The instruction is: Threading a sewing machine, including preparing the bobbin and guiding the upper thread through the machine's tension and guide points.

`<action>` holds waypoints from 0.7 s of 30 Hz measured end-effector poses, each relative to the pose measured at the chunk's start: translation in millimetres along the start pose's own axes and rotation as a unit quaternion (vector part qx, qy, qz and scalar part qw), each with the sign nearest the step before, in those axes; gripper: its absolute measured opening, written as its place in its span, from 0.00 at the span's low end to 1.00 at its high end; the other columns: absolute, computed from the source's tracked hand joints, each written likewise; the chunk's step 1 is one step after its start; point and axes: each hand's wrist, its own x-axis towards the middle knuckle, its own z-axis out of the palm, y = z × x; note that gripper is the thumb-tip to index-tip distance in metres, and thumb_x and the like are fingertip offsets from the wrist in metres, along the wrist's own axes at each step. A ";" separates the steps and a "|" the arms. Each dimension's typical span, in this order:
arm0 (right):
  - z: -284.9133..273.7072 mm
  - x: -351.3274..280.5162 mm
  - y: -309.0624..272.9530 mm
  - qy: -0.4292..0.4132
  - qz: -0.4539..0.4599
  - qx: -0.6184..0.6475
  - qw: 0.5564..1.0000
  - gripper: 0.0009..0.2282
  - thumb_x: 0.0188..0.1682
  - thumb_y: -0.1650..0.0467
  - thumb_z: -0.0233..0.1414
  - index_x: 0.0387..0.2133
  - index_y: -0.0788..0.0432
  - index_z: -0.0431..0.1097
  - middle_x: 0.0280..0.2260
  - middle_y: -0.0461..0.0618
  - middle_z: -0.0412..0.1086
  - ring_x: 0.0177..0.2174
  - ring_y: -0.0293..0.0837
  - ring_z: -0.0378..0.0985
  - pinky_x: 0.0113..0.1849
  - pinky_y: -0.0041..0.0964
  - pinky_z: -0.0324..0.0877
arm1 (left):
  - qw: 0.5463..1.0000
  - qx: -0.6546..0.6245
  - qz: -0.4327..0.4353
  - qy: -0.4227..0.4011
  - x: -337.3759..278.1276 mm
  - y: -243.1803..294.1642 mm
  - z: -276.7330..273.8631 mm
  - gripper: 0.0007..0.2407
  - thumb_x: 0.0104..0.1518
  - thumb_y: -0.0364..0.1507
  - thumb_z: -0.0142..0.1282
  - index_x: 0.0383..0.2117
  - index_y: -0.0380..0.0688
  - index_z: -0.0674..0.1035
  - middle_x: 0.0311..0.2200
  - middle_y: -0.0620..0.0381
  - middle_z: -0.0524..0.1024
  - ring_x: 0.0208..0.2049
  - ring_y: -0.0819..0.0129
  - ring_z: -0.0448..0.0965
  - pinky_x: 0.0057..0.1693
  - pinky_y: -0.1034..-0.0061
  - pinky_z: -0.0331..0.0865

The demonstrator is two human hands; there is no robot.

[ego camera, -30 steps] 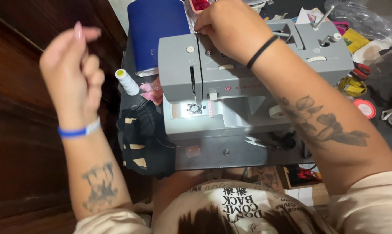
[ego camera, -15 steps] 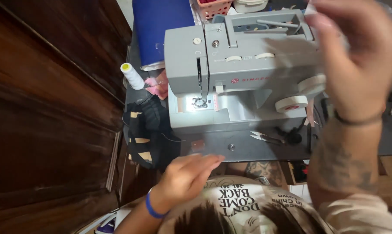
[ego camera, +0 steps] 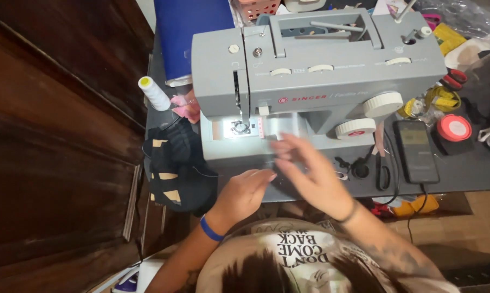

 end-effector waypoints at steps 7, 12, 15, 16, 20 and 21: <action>55.8 5.4 22.5 0.011 0.279 0.300 0.912 0.07 0.57 0.73 0.55 0.41 0.63 0.81 0.16 0.51 0.70 0.19 0.32 0.66 0.24 0.24 0.66 | 0.985 0.126 0.107 0.053 13.6 21.0 -54.7 0.06 0.64 0.33 0.61 0.37 0.46 0.84 0.34 0.56 0.76 0.36 0.54 0.80 0.44 0.66 0.77; 69.3 -8.4 52.4 0.014 0.289 0.303 0.908 0.08 0.58 0.71 0.56 0.39 0.64 0.82 0.14 0.51 0.68 0.15 0.33 0.62 0.21 0.23 0.61 | 0.984 0.003 0.046 0.170 32.2 30.3 -69.9 0.09 0.61 0.28 0.64 0.47 0.44 0.84 0.44 0.57 0.80 0.49 0.53 0.82 0.55 0.64 0.76; 71.0 -15.3 54.7 -0.028 0.257 0.215 0.942 0.05 0.55 0.71 0.59 0.37 0.57 0.85 0.14 0.51 0.74 0.16 0.35 0.63 0.23 0.26 0.65 | 0.926 -0.323 -0.129 0.146 46.6 40.2 -55.6 0.14 0.72 0.32 0.49 0.55 0.36 0.80 0.51 0.42 0.82 0.57 0.58 0.78 0.63 0.56 0.72; 70.7 -14.6 54.4 -0.036 0.201 0.201 0.958 0.05 0.54 0.73 0.60 0.37 0.57 0.85 0.15 0.51 0.75 0.16 0.35 0.64 0.23 0.28 0.67 | 0.898 -0.390 -0.140 0.149 49.7 37.3 -51.1 0.14 0.73 0.31 0.48 0.54 0.34 0.79 0.42 0.42 0.82 0.42 0.62 0.79 0.49 0.61 0.76; 68.1 -5.2 43.6 -0.058 0.116 0.158 0.979 0.06 0.52 0.75 0.60 0.37 0.56 0.85 0.15 0.49 0.77 0.17 0.35 0.68 0.26 0.31 0.71 | 0.856 -0.444 -0.148 0.221 55.6 35.4 -42.6 0.09 0.70 0.26 0.53 0.44 0.30 0.82 0.18 0.59 0.68 0.25 0.77 0.71 0.46 0.72 0.77; 67.8 -6.6 46.0 -0.061 0.118 0.157 0.979 0.06 0.52 0.75 0.60 0.37 0.56 0.85 0.15 0.49 0.77 0.17 0.35 0.68 0.26 0.31 0.71 | 0.854 -0.445 -0.151 0.224 53.1 28.5 -38.7 0.09 0.70 0.26 0.53 0.44 0.30 0.82 0.18 0.59 0.68 0.25 0.77 0.71 0.46 0.72 0.77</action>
